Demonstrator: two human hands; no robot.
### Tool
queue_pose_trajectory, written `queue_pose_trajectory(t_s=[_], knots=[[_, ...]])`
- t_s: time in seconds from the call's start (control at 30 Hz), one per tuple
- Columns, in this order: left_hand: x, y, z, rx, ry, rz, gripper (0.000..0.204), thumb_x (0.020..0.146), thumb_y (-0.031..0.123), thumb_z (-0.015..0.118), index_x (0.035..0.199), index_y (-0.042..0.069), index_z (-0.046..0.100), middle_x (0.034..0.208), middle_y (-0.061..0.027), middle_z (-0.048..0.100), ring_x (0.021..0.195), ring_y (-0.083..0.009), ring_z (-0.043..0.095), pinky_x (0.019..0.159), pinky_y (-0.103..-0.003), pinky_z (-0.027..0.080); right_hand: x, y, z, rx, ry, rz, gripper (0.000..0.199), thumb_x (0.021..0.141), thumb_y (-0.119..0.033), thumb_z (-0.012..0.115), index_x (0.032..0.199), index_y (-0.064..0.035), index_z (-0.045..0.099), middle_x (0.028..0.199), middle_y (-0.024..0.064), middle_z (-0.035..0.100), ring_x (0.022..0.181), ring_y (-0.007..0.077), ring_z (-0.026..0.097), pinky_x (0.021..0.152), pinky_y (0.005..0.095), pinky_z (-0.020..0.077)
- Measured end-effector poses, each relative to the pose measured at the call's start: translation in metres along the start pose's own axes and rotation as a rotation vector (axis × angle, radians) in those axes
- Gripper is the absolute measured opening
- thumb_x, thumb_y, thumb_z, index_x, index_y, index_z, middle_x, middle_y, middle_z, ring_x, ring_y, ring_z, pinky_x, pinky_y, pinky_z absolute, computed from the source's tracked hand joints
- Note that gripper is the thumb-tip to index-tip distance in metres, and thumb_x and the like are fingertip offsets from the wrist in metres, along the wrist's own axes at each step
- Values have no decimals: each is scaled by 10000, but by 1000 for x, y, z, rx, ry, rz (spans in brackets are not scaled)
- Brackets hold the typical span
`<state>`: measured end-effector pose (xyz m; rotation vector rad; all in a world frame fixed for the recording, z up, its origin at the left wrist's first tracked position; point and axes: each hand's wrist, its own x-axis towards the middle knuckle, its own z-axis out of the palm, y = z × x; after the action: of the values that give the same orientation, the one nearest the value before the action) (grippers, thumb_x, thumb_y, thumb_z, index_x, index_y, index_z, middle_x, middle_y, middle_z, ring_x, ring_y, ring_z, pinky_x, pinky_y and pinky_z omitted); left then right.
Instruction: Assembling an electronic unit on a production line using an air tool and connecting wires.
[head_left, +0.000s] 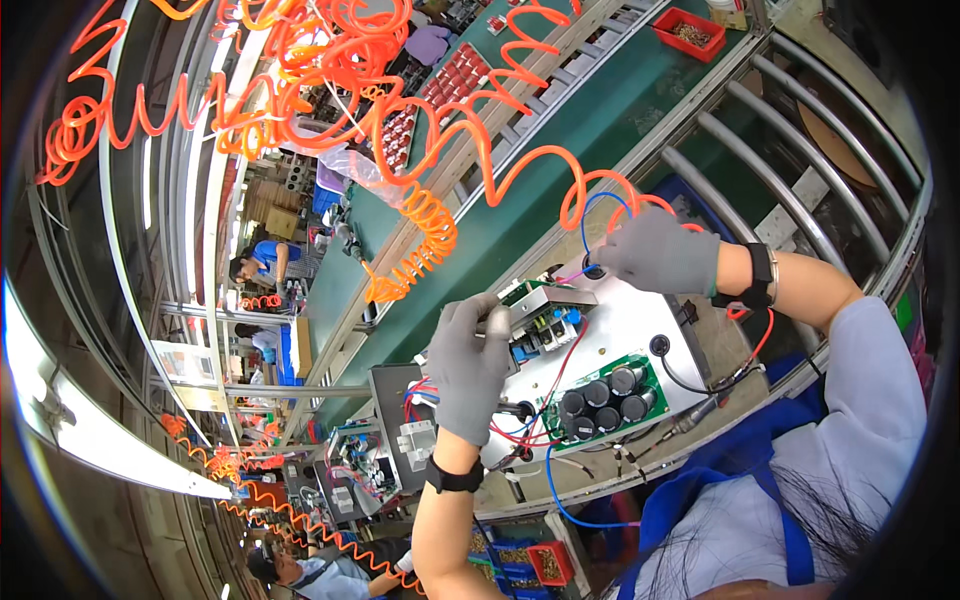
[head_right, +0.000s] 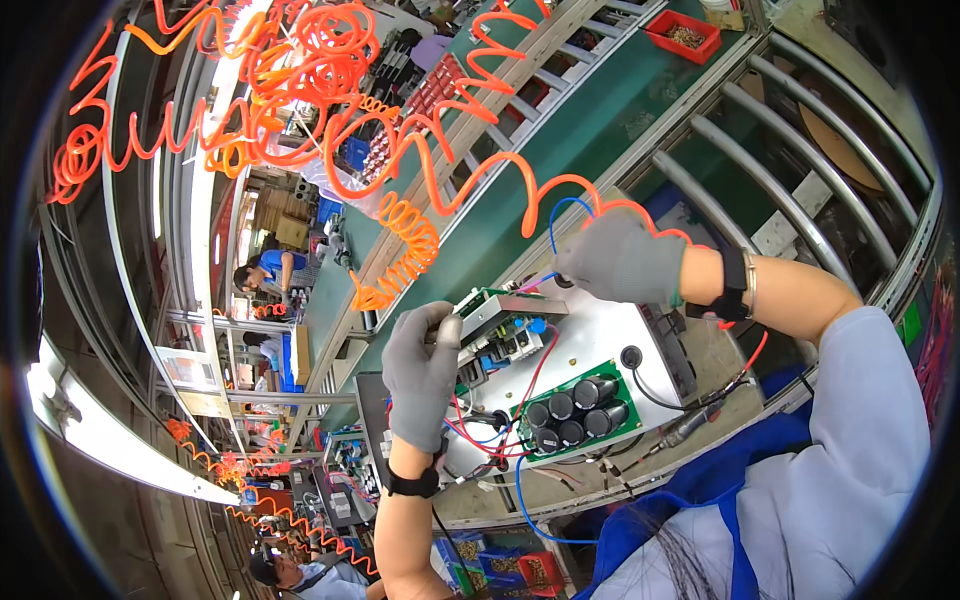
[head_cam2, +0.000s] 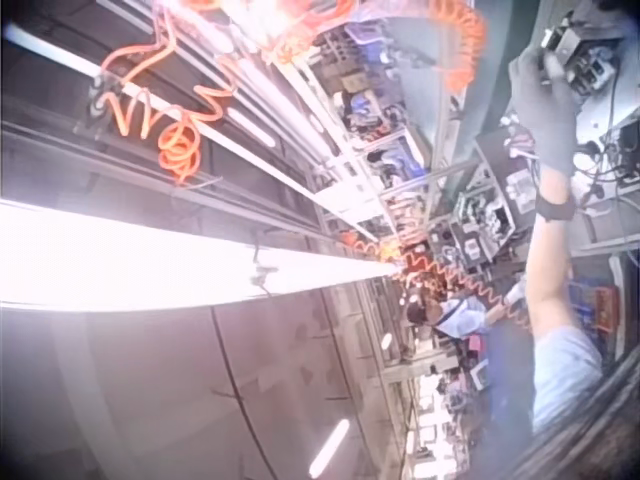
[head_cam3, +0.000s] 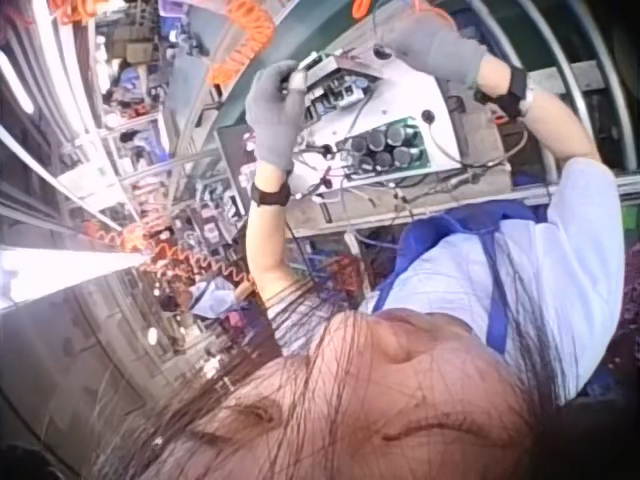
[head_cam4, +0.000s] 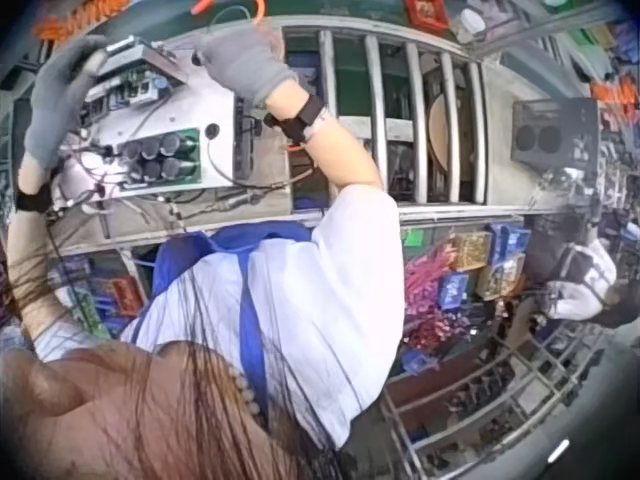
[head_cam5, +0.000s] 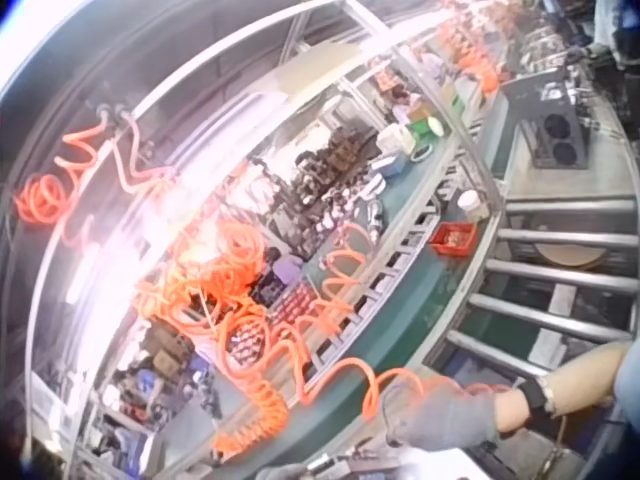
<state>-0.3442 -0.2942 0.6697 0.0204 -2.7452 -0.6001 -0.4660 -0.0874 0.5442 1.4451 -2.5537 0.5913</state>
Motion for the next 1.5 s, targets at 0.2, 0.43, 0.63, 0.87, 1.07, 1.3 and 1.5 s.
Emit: queue_pose_trajectory(t_s=[0.2,0.43,0.63,0.87,1.07,1.3,1.5], knots=[[23,-3,11,391,-203,-206,349,875,351,572,787,33,685,757,-152,596,738,-298,601,667,-381,445,34,-28,-18,231,17,-64,213,882,-308,574,924,-105,624,687,88,597,587,294,584,495,418,424],[29,-29,6,167,-137,-304,355,809,339,678,700,3,639,614,-103,536,580,-236,499,564,-356,396,42,-22,-2,612,56,-82,214,881,-241,544,898,-42,621,688,147,586,676,307,611,640,392,486],[1,-89,-70,528,161,-308,280,800,315,690,732,45,665,656,-105,560,597,-255,541,560,-376,413,45,-8,-18,778,210,11,260,883,-127,513,1114,-62,614,855,150,647,739,280,636,677,359,492],[-7,-53,-38,-833,512,-438,289,900,274,659,774,14,674,606,37,548,509,-19,439,458,-168,329,116,-88,-39,817,92,-128,358,912,-280,544,1188,-58,599,843,144,645,741,188,648,683,319,504],[-29,-77,3,-636,167,-428,311,879,294,660,760,10,701,597,9,580,515,-70,505,491,-241,389,145,-57,-39,1032,-167,-33,242,868,-187,625,1010,-1,690,761,22,649,693,72,580,618,234,463],[-55,-66,8,-448,55,-417,287,865,257,646,831,-23,698,629,-42,638,569,-89,569,567,-243,449,166,-49,-66,477,-393,15,203,808,-165,627,900,-1,702,683,43,646,626,100,583,591,266,465],[-58,-65,27,-700,41,-569,271,888,219,615,994,-28,652,799,-65,670,624,-76,594,528,-192,443,165,-51,-63,325,-380,-149,177,789,-129,627,892,1,685,691,84,648,607,148,580,594,302,465]])
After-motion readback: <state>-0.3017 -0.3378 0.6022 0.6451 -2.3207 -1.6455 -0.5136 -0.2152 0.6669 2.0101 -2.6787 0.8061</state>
